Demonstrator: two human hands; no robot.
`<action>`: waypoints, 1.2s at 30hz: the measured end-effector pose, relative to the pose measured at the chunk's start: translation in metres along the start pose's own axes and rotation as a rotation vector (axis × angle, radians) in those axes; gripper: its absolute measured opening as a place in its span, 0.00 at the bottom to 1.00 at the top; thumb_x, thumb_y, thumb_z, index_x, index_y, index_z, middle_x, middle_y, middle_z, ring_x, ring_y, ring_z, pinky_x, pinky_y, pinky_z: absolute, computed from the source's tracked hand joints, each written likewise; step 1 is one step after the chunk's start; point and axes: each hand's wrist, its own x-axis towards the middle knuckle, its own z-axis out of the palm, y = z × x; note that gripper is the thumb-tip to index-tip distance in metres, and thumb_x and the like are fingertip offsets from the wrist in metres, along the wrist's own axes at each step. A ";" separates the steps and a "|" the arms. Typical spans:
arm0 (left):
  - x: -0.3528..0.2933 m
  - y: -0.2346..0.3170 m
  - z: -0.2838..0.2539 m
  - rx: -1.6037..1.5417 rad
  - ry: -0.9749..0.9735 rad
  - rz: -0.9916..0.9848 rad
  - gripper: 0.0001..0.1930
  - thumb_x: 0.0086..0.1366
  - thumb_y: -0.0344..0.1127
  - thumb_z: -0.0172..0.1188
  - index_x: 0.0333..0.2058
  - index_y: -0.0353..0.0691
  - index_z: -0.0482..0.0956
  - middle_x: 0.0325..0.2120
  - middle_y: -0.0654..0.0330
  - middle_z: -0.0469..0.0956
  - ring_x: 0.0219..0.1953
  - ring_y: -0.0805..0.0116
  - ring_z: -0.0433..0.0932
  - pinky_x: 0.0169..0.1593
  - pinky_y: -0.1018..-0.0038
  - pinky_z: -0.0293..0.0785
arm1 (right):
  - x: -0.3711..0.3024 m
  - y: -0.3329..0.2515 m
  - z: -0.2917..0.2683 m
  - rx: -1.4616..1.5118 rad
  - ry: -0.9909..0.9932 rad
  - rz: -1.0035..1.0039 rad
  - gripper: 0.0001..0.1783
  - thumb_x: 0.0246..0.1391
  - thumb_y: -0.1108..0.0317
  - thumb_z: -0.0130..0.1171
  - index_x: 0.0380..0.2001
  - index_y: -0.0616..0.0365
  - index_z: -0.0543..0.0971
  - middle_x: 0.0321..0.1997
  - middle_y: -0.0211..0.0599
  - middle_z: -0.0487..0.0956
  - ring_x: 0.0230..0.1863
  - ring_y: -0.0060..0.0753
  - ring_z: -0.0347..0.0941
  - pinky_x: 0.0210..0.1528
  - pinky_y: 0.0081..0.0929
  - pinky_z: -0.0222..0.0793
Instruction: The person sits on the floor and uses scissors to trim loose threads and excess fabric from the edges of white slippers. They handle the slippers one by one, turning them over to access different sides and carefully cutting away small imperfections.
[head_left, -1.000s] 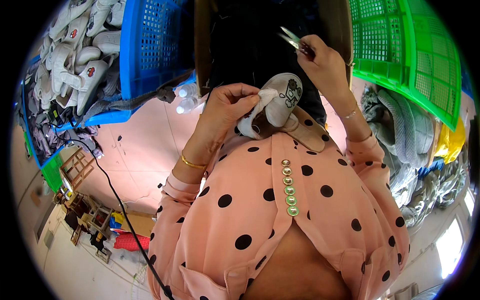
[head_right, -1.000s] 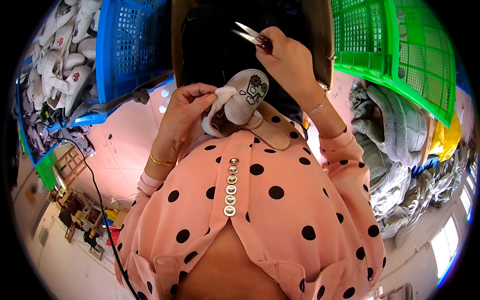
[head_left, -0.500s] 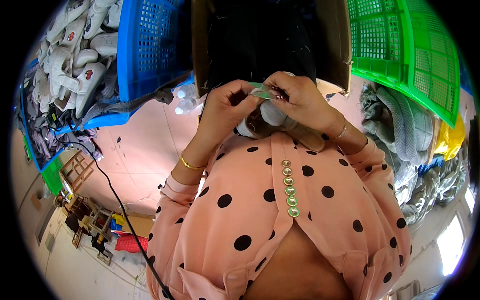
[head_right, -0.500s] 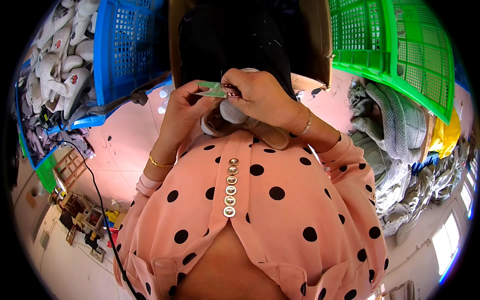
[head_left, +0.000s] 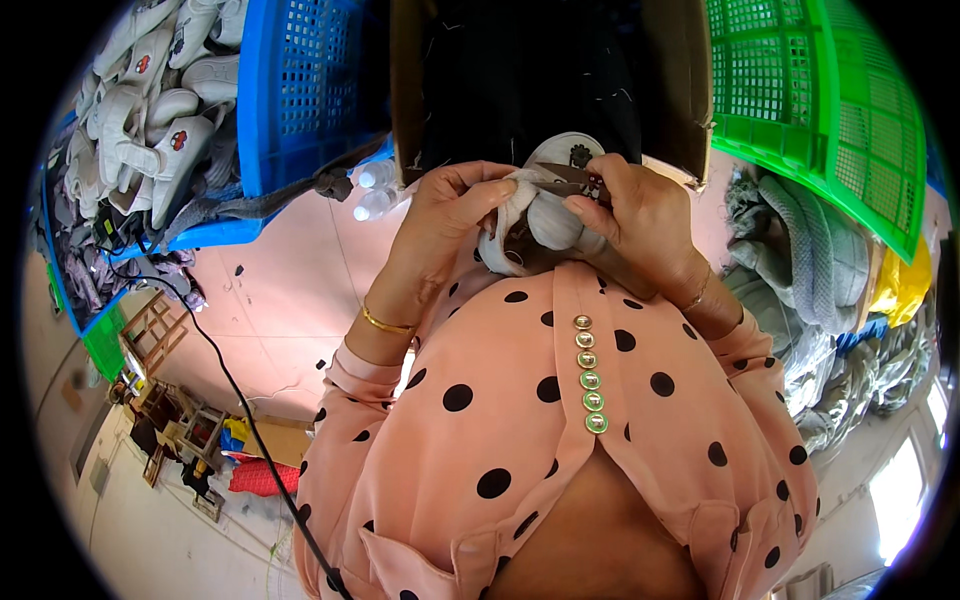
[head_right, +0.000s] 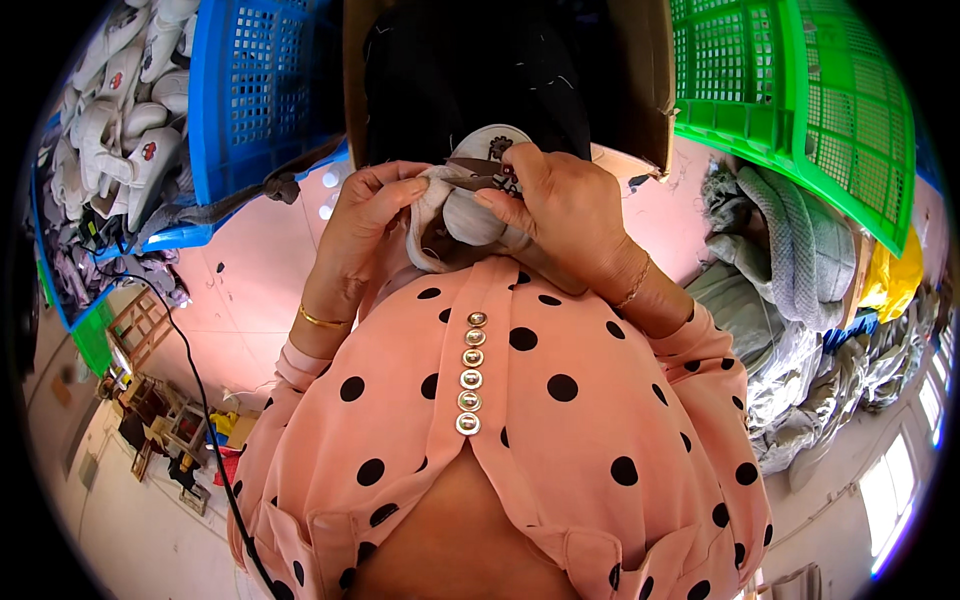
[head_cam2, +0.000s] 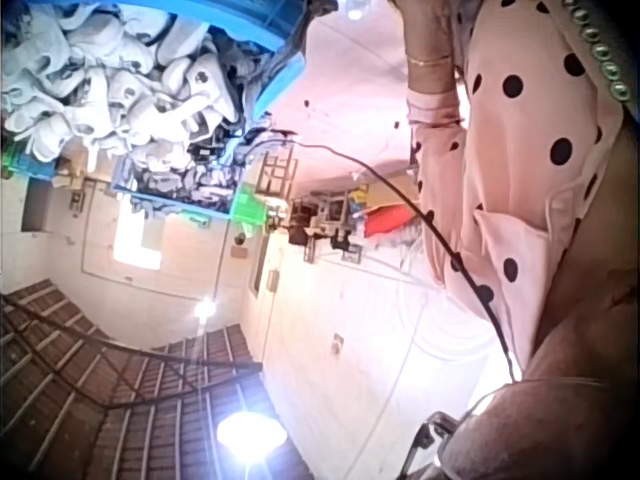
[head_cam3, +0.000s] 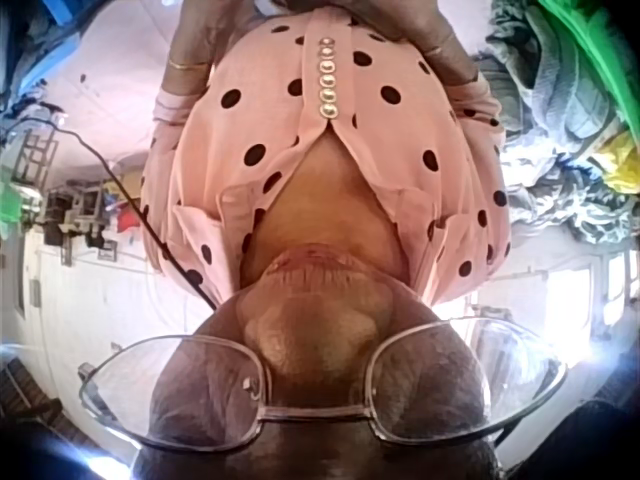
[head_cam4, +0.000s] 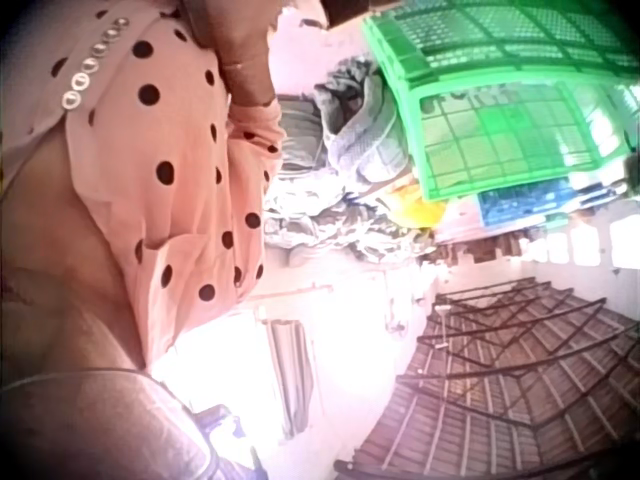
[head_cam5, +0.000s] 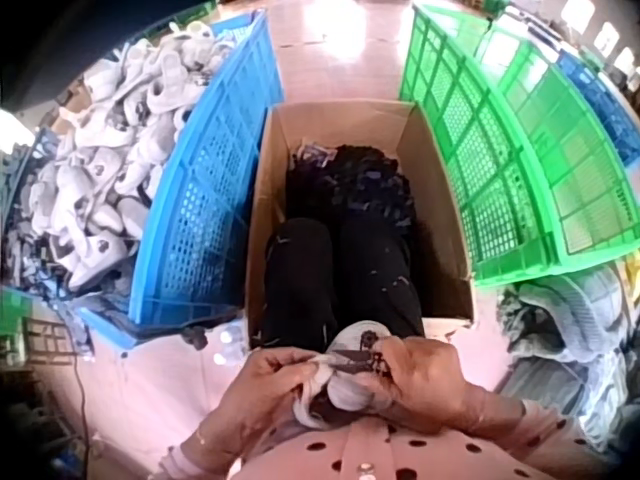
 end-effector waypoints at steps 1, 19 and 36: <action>0.000 -0.001 -0.001 -0.005 0.003 -0.001 0.16 0.61 0.34 0.64 0.43 0.28 0.81 0.29 0.60 0.82 0.27 0.80 0.76 0.34 0.86 0.71 | 0.000 0.000 0.000 -0.020 0.009 -0.011 0.25 0.57 0.42 0.55 0.35 0.57 0.73 0.20 0.35 0.75 0.22 0.38 0.75 0.23 0.31 0.70; 0.001 -0.001 -0.005 -0.020 -0.026 -0.004 0.15 0.60 0.32 0.63 0.43 0.29 0.79 0.32 0.57 0.83 0.32 0.74 0.80 0.40 0.80 0.77 | 0.000 -0.011 -0.001 -0.123 0.081 -0.010 0.22 0.54 0.47 0.60 0.32 0.56 0.73 0.19 0.33 0.74 0.21 0.34 0.73 0.22 0.29 0.69; -0.001 -0.002 -0.001 -0.009 -0.018 -0.005 0.15 0.61 0.33 0.62 0.43 0.29 0.80 0.31 0.59 0.83 0.29 0.77 0.80 0.36 0.83 0.76 | -0.006 -0.019 0.021 0.133 0.124 0.125 0.21 0.56 0.51 0.62 0.35 0.60 0.73 0.21 0.40 0.78 0.20 0.40 0.76 0.21 0.30 0.71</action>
